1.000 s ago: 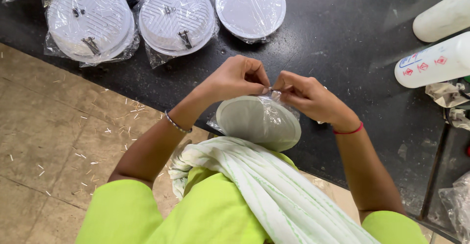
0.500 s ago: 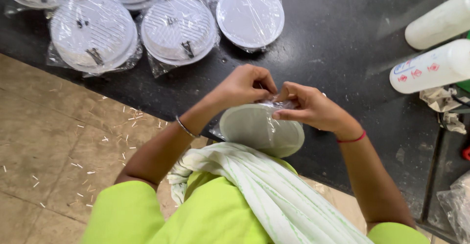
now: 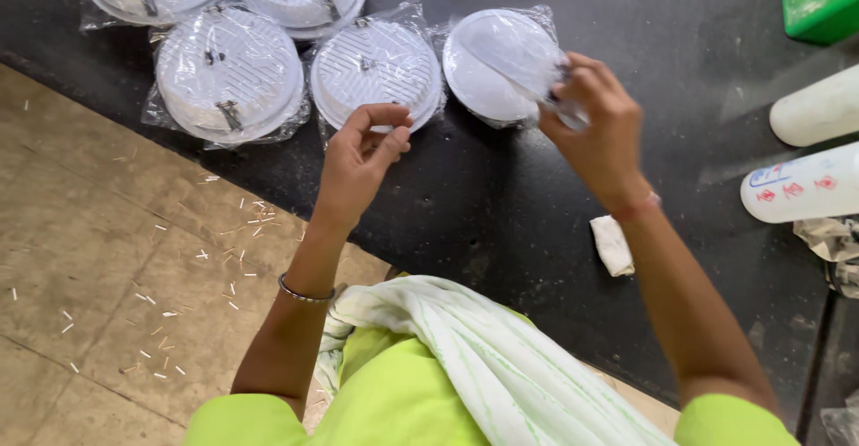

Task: The person wraps round white ceiling light fixtures in clear plastic film at a workbench, pressing the plastic around each unit and setting wrapped fixtures aside. They occasionally wipe a fixture with a cloth, retrieve plastic from a bag on the floor, and stack finished wrapped units on the bench.

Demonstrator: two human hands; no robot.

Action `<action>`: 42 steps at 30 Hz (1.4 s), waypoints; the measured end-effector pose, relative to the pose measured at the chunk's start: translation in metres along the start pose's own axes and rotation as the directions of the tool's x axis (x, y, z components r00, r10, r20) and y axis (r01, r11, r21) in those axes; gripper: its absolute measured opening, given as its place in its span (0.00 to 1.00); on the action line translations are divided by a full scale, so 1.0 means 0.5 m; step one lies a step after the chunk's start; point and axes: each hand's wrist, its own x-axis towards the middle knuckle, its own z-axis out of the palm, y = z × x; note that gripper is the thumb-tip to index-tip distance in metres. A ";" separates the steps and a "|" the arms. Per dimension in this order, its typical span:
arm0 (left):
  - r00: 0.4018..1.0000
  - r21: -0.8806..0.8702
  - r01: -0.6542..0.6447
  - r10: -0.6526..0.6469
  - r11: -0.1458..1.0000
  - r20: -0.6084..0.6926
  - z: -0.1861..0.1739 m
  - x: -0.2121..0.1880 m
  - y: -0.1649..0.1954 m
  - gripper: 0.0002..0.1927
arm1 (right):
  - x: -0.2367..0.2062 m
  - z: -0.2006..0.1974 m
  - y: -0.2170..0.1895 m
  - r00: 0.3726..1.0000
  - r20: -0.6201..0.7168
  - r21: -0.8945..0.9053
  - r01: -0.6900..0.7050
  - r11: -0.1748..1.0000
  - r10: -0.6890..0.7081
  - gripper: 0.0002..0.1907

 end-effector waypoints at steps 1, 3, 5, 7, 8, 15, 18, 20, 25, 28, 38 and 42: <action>1.000 -0.012 0.008 -0.008 1.000 -0.012 -0.013 0.000 -0.005 0.14 | 0.010 0.043 0.017 0.997 -0.003 -0.049 0.073 0.996 -0.074 0.13; 1.000 0.023 0.005 -0.005 1.000 -0.020 -0.034 -0.003 -0.018 0.13 | 0.016 0.115 0.050 0.987 0.030 -0.109 0.160 0.981 -0.157 0.12; 1.000 0.060 0.015 -0.013 0.998 -0.026 -0.049 -0.004 -0.035 0.12 | 0.019 0.167 0.078 0.979 0.097 -0.133 0.190 0.973 -0.178 0.10; 0.998 0.109 0.046 -0.042 0.993 -0.035 -0.064 -0.009 -0.055 0.12 | 0.009 0.197 0.084 0.972 0.097 -0.169 0.228 0.959 -0.214 0.10; 0.998 0.118 0.057 -0.054 0.991 -0.034 -0.071 -0.011 -0.066 0.12 | 0.002 0.202 0.080 0.968 0.100 -0.187 0.247 0.951 -0.232 0.10; 0.987 0.214 0.154 -0.140 0.965 -0.077 -0.076 -0.019 -0.135 0.12 | 0.019 0.164 0.048 0.977 0.208 0.020 0.051 0.998 -0.054 0.07; 0.981 0.212 0.191 -0.179 0.958 -0.076 -0.062 -0.020 -0.146 0.12 | 0.096 0.162 0.128 0.991 0.049 0.110 -0.132 0.985 0.127 0.07; 0.979 0.211 0.202 -0.193 0.956 -0.064 -0.055 -0.018 -0.148 0.11 | 0.166 0.185 0.220 0.958 -0.045 0.198 -0.270 0.942 0.284 0.07; 0.983 0.236 0.171 -0.149 0.957 -0.108 -0.065 -0.021 -0.145 0.12 | 0.311 0.291 0.445 0.515 0.360 0.676 -0.719 0.162 0.778 0.14; 0.948 0.178 0.275 -0.237 0.945 -0.211 -0.090 -0.028 -0.150 0.12 | 0.355 0.348 0.499 0.376 0.430 0.742 -0.666 -0.084 0.821 0.16; 0.922 0.150 0.329 -0.283 0.932 -0.266 -0.103 -0.037 -0.160 0.11 | 0.360 0.306 0.492 0.355 0.293 0.898 -0.422 -0.127 0.888 0.13; 0.957 0.154 0.272 -0.251 0.950 -0.144 -0.074 -0.030 -0.145 0.10 | 0.227 0.187 0.546 0.278 0.244 0.846 -0.529 -0.063 0.929 0.09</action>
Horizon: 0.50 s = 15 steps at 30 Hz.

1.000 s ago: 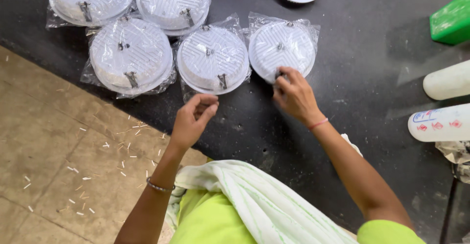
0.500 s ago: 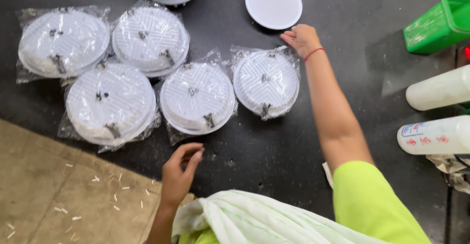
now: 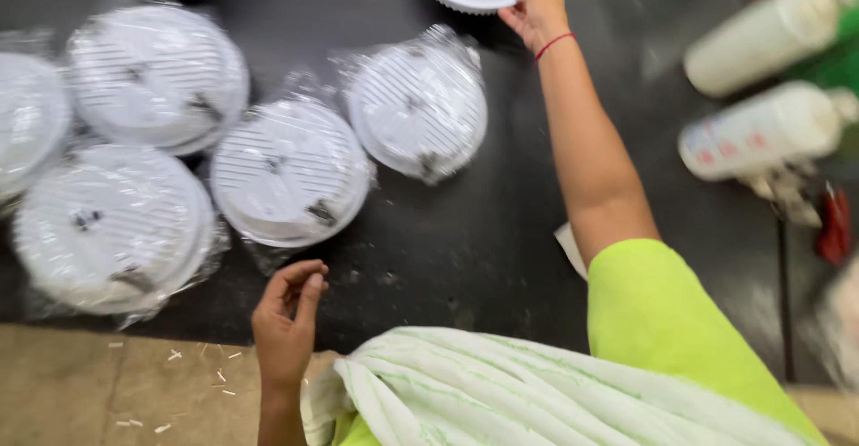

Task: The person wraps round white ceiling light fixtures in clear plastic film at a workbench, pressing the plastic around each unit and setting wrapped fixtures aside. They occasionally wipe a fixture with a cloth, retrieve plastic from a bag on the floor, and stack finished wrapped units on the bench.

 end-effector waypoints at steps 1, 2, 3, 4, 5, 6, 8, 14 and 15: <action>0.999 -0.003 -0.017 0.017 1.000 0.032 0.009 0.000 0.005 0.10 | -0.008 -0.059 -0.005 1.000 -0.009 -0.011 0.011 1.000 -0.011 0.09; 0.997 -0.005 -0.028 0.029 1.000 0.075 0.018 0.000 0.009 0.10 | -0.025 -0.123 -0.006 0.999 -0.009 -0.053 0.036 0.998 -0.037 0.08; 0.993 -0.005 -0.036 0.037 0.999 0.114 0.025 -0.004 0.012 0.09 | -0.048 -0.190 -0.004 0.998 -0.006 -0.096 0.055 0.994 -0.056 0.08; 0.987 -0.009 -0.051 0.052 0.999 0.150 0.034 -0.004 0.016 0.09 | -0.069 -0.252 -0.004 0.997 0.004 -0.139 0.078 0.987 -0.078 0.08; 0.980 0.000 -0.055 0.054 0.998 0.192 0.044 -0.006 0.020 0.09 | -0.097 -0.319 0.002 0.997 0.005 -0.158 0.081 0.984 -0.081 0.06; 0.971 0.010 -0.060 0.056 0.998 0.231 0.052 -0.010 0.025 0.10 | -0.139 -0.385 0.010 0.997 0.009 -0.175 0.083 0.981 -0.082 0.06; 0.950 0.023 -0.079 0.068 0.997 0.306 0.074 -0.014 0.035 0.10 | -0.226 -0.484 0.036 0.997 -0.007 -0.197 0.076 0.977 -0.078 0.06; 0.859 0.086 -0.190 0.123 0.978 0.498 0.162 -0.038 0.075 0.09 | -0.487 -0.614 0.108 0.998 0.057 -0.179 -0.015 0.984 0.026 0.15; 0.837 0.097 -0.224 0.141 0.970 0.528 0.178 -0.045 0.082 0.09 | -0.520 -0.616 0.116 0.994 0.102 -0.174 -0.020 0.985 0.038 0.16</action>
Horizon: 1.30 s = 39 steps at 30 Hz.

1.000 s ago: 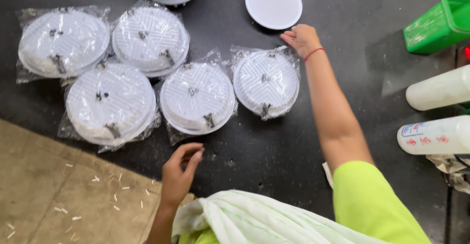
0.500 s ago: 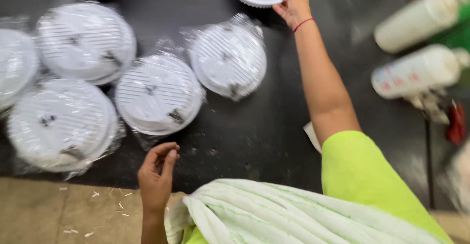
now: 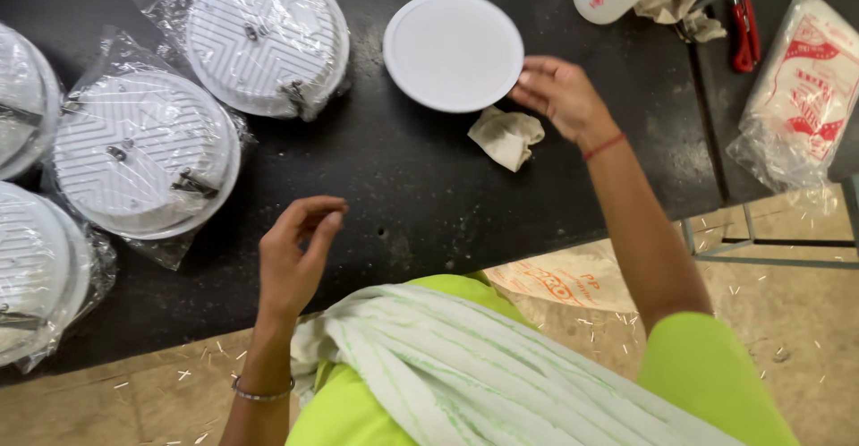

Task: The person wraps round white ceiling light fixtures in clear plastic film at a workbench, pressing the plastic around each unit and setting wrapped fixtures aside. They occasionally wipe a fixture with a cloth, retrieve plastic from a bag on the floor, and stack finished wrapped units on the bench.

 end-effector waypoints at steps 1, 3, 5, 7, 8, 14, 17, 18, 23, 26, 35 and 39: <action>0.999 0.026 -0.026 0.025 0.999 0.032 0.016 0.004 0.009 0.09 | -0.032 0.005 0.006 0.999 0.048 0.005 -0.003 1.000 0.003 0.17; 0.994 0.037 -0.068 0.065 0.997 0.083 0.046 0.009 0.024 0.08 | -0.096 0.017 0.020 0.992 -0.058 -0.253 0.095 0.963 -0.113 0.17; 0.991 0.028 -0.074 0.070 0.997 0.118 0.078 0.007 0.033 0.08 | -0.143 0.032 0.031 0.958 -0.098 -0.549 0.175 0.818 -0.271 0.18; 0.989 0.002 -0.052 0.051 0.999 0.140 0.115 0.011 0.035 0.08 | -0.165 0.047 0.041 0.891 -0.044 -0.818 0.228 0.528 -0.452 0.18; 0.986 -0.011 -0.007 0.009 1.000 0.168 0.135 0.010 0.032 0.09 | -0.170 0.055 0.046 0.855 0.017 -0.864 0.274 0.423 -0.519 0.20; 0.952 -0.289 0.197 -0.112 0.937 0.284 0.294 0.036 0.000 0.18 | -0.213 0.115 0.034 0.846 0.005 -0.863 0.273 0.425 -0.533 0.11; 0.940 -0.429 0.252 -0.115 0.868 0.320 0.360 0.053 -0.021 0.23 | -0.289 0.158 0.013 0.818 -0.010 -0.842 0.303 0.447 -0.575 0.08; 0.932 -0.488 0.285 -0.121 0.825 0.341 0.378 0.056 -0.027 0.23 | -0.313 0.175 0.010 0.805 0.041 -0.833 0.354 0.424 -0.591 0.08; 0.936 -0.630 0.322 -0.137 0.707 0.324 0.412 0.060 -0.054 0.19 | -0.347 0.213 -0.011 0.734 0.218 -0.750 0.547 0.371 -0.643 0.10; 0.932 -0.702 0.356 -0.182 0.617 0.313 0.423 0.061 -0.051 0.16 | -0.334 0.215 -0.008 0.717 0.196 -0.695 0.583 0.421 -0.669 0.10; 0.944 0.035 -0.130 0.134 0.991 -0.302 0.349 0.141 -0.045 0.16 | -0.233 0.125 -0.069 0.826 -0.156 -0.667 0.316 0.675 -0.541 0.09; 0.886 -0.017 -0.134 0.112 0.991 -0.450 0.296 0.279 -0.094 0.21 | -0.129 0.080 -0.087 0.768 -0.019 -0.718 0.436 0.543 -0.640 0.10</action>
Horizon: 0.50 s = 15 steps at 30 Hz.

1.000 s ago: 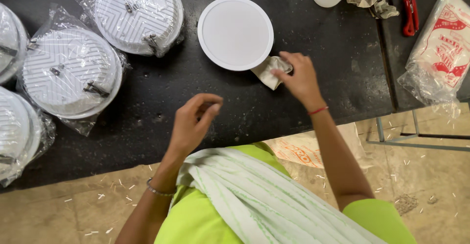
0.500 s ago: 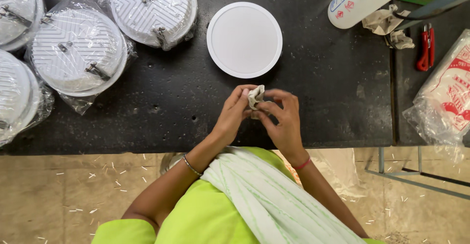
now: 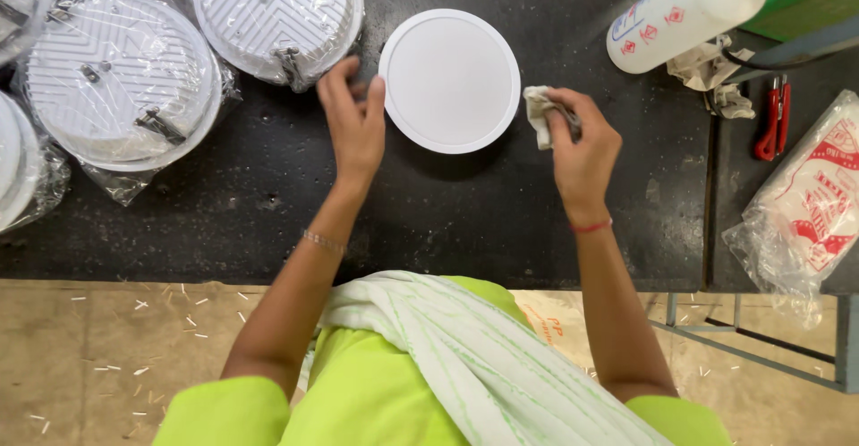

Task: The person wraps round white ceiling light fixtures in clear plastic film at a workbench, pressing the plastic around each unit and setting wrapped fixtures aside. They occasionally wipe a fixture with a cloth, retrieve plastic from a bag on the floor, and stack finished wrapped units on the bench.

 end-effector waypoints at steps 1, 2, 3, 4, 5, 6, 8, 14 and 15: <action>1.000 -0.006 -0.016 0.016 1.000 0.014 0.012 0.026 -0.017 0.20 | 0.013 0.013 0.011 0.998 0.024 -0.028 0.065 0.998 -0.064 0.10; 0.999 -0.013 -0.035 0.035 0.999 0.029 0.021 0.047 -0.035 0.20 | 0.023 0.027 0.019 0.991 0.047 -0.054 0.130 0.990 -0.128 0.10; 0.995 0.073 -0.096 0.093 0.993 0.040 0.034 0.061 -0.050 0.21 | 0.031 0.039 0.025 0.979 0.071 -0.082 0.196 0.977 -0.190 0.10; 0.987 0.155 -0.156 0.148 0.975 0.061 0.051 0.069 -0.062 0.22 | 0.033 0.052 0.029 0.978 0.077 -0.112 0.202 0.973 -0.194 0.11; 0.976 0.234 -0.213 0.197 0.949 0.087 0.065 0.075 -0.073 0.23 | 0.034 0.062 0.031 0.977 0.085 -0.144 0.207 0.968 -0.196 0.12; 0.985 0.170 -0.167 0.155 0.971 0.077 0.074 0.084 -0.080 0.23 | 0.034 0.070 0.033 0.976 0.091 -0.175 0.213 0.961 -0.200 0.12; 0.995 0.039 -0.074 0.072 0.996 0.065 0.086 0.106 -0.085 0.24 | 0.036 0.076 0.038 0.980 0.118 -0.169 0.182 0.969 -0.163 0.10; 0.973 -0.235 0.158 -0.111 0.959 0.201 0.075 0.131 -0.041 0.23 | 0.052 0.076 0.057 0.982 0.149 -0.155 0.138 0.978 -0.115 0.10; 0.971 -0.243 0.172 -0.123 0.954 0.204 0.070 0.121 -0.030 0.23 | 0.048 0.077 0.056 0.982 0.150 -0.160 0.134 0.978 -0.110 0.10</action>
